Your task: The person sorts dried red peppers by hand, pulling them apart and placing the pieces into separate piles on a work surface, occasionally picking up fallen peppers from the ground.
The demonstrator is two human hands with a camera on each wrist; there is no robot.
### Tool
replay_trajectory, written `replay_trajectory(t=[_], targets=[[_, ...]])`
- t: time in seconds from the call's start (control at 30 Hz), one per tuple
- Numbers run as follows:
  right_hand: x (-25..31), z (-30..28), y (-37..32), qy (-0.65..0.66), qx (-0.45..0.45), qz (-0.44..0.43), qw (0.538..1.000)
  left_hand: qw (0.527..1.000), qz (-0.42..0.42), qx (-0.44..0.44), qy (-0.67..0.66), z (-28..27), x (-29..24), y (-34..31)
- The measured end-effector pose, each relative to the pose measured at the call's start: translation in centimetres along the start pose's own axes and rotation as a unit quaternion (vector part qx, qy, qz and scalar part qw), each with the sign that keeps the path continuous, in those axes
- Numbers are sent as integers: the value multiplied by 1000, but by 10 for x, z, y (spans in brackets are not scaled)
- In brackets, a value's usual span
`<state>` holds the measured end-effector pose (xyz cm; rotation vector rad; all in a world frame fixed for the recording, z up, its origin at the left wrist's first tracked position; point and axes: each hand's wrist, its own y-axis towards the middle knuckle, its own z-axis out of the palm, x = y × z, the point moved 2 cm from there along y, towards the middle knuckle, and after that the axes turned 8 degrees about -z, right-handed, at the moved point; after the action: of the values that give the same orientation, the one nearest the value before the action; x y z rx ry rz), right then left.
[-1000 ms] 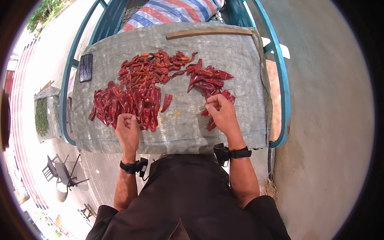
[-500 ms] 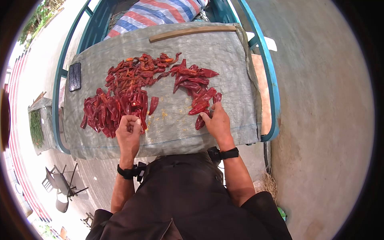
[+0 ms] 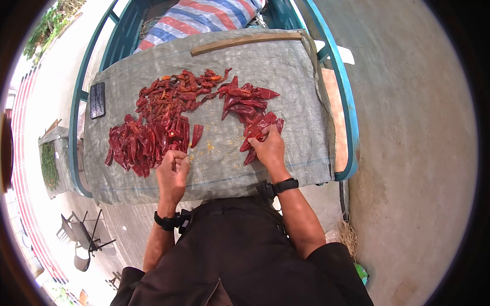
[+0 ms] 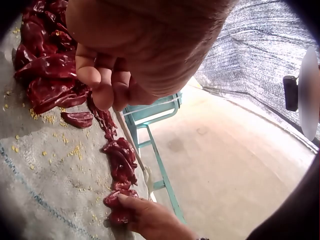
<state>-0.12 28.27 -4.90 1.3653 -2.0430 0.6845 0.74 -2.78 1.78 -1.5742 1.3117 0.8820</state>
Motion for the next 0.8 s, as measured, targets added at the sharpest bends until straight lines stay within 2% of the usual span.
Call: replay_trajectory(t=[0.13, 0.23, 0.3, 0.4, 0.43, 0.5, 0.63, 0.8], targets=[[-6, 8, -2, 103, -5, -42, 994, 1000, -14, 22, 5, 3, -5, -1], [-2, 9, -4, 177, 23, -28, 984, 997, -37, 63, -17, 10, -2, 0], [6, 8, -5, 230, 73, -6, 970, 993, -50, 100, -45, 19, 4, 4], [16, 17, -5, 360, 136, 18, 923, 986, -62, 149, 36, 29, -5, 4], [19, 21, -6, 410, 154, 25, 899, 985, -63, 160, 21, 34, -6, 5], [30, 27, -9, 434, 176, 22, 883, 981, -64, 183, -9, 44, -4, 6], [61, 29, -15, 446, 214, 16, 869, 956, -128, 227, -133, 55, 7, 7], [79, 33, -20, 463, 239, 9, 853, 947, -170, 198, -189, 48, 15, 8]])
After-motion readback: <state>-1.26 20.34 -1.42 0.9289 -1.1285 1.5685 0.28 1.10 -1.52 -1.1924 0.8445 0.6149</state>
